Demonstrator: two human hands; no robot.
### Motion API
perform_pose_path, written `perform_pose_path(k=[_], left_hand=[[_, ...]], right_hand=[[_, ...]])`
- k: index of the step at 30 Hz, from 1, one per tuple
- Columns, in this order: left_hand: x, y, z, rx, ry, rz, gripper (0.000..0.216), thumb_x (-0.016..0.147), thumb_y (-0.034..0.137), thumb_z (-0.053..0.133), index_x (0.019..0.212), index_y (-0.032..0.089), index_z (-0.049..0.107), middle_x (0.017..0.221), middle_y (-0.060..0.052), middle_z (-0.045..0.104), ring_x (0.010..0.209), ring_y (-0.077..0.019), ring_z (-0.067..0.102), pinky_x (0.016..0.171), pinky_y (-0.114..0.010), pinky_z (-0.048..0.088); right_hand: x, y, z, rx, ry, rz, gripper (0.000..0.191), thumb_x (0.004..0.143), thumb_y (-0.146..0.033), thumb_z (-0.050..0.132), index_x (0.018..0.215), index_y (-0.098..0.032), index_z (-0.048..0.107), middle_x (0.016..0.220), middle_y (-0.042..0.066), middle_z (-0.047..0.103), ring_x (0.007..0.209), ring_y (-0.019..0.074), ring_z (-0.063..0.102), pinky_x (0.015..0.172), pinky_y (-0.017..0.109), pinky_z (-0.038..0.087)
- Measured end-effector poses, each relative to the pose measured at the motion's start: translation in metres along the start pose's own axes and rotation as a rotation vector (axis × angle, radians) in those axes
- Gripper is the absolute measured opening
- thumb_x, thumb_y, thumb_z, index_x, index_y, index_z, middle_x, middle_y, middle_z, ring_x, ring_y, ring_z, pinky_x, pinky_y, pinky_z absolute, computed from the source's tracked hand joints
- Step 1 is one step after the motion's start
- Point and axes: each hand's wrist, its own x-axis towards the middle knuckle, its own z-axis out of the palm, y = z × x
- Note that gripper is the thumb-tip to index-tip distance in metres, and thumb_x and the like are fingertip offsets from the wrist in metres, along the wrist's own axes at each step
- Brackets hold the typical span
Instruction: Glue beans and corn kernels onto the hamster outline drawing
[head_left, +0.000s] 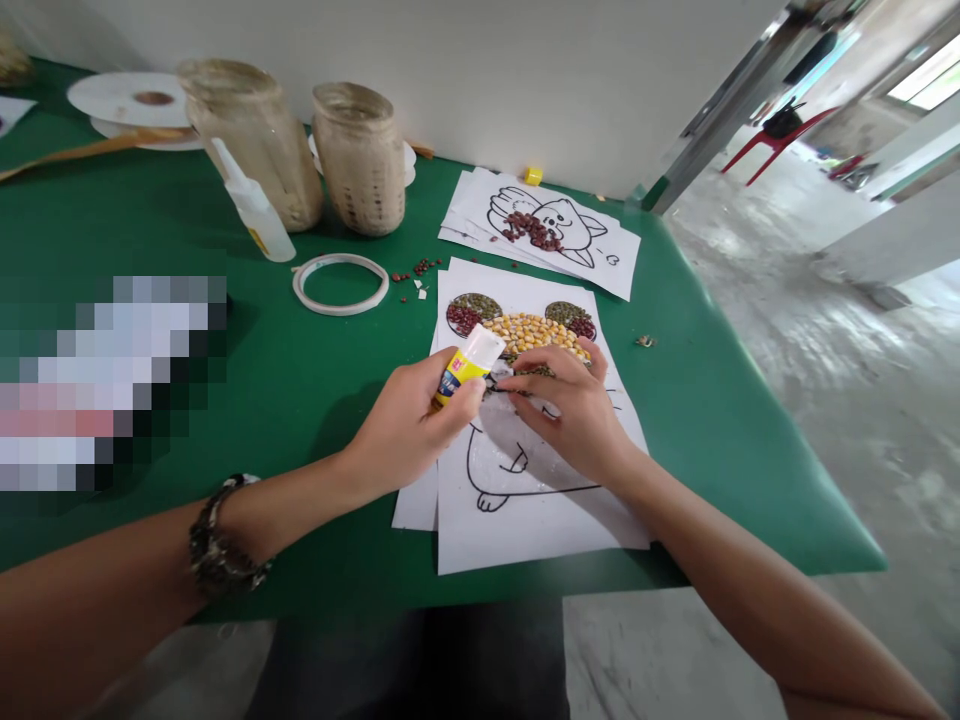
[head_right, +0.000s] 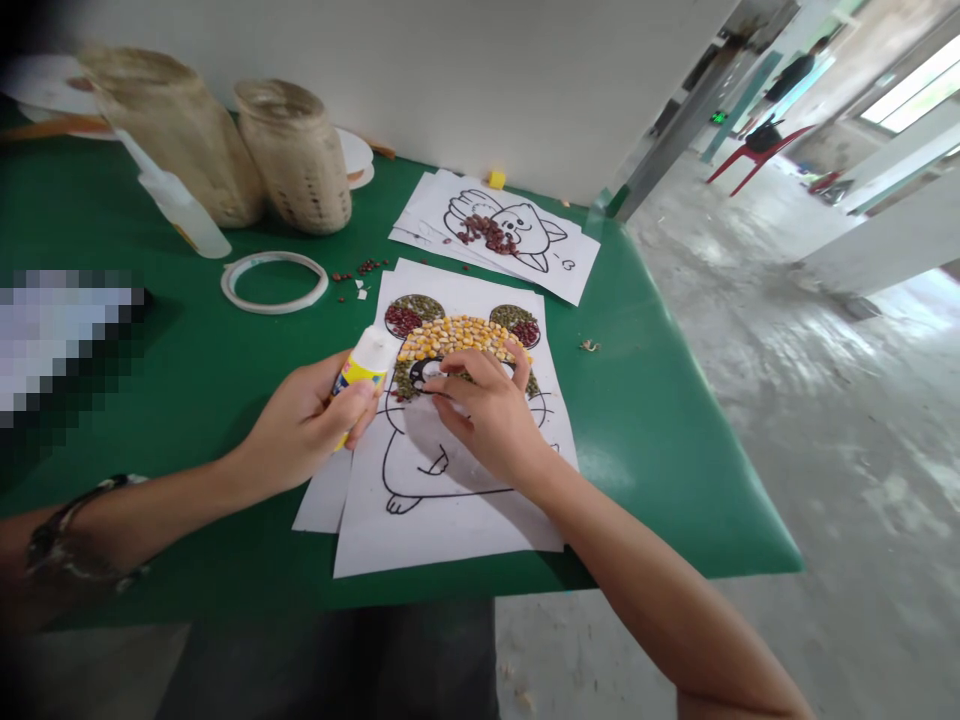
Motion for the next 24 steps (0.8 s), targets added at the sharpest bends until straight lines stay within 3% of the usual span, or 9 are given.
perform_pose_path(k=[11,16,24], left_hand=[[0.0010,-0.0004,0.0003,-0.070,-0.027,-0.027,0.020,0.079,0.031,0.035,0.062,0.021,0.035,0.042,0.008,0.039,0.035,-0.0059,0.034,0.035,-0.019,0.028],[0.0005,-0.0007,-0.0006,-0.073,-0.034,-0.022,0.022,0.082,0.030,0.035,0.063,0.020,0.039,0.049,0.005,0.047,0.038,-0.0054,0.041,0.037,-0.018,0.031],[0.0001,0.0000,-0.0008,0.079,-0.051,0.015,0.022,0.082,0.031,0.034,0.069,0.018,0.048,0.044,0.006,0.045,0.035,-0.0073,0.038,0.037,-0.020,0.028]], right_hand=[[-0.0001,0.0011,0.0015,0.005,-0.047,-0.010,0.022,0.086,-0.024,0.045,0.084,-0.026,0.066,0.095,0.000,0.063,0.089,0.0141,0.060,0.100,0.041,0.016],[-0.0001,0.0001,0.0013,-0.075,-0.049,-0.052,0.020,0.086,-0.023,0.047,0.083,-0.027,0.066,0.096,0.000,0.064,0.089,0.0146,0.059,0.102,0.043,0.015],[-0.0019,-0.0050,-0.0019,-0.206,-0.012,-0.163,0.019,0.085,-0.020,0.048,0.080,-0.026,0.065,0.097,-0.002,0.066,0.088,0.0135,0.060,0.105,0.042,0.012]])
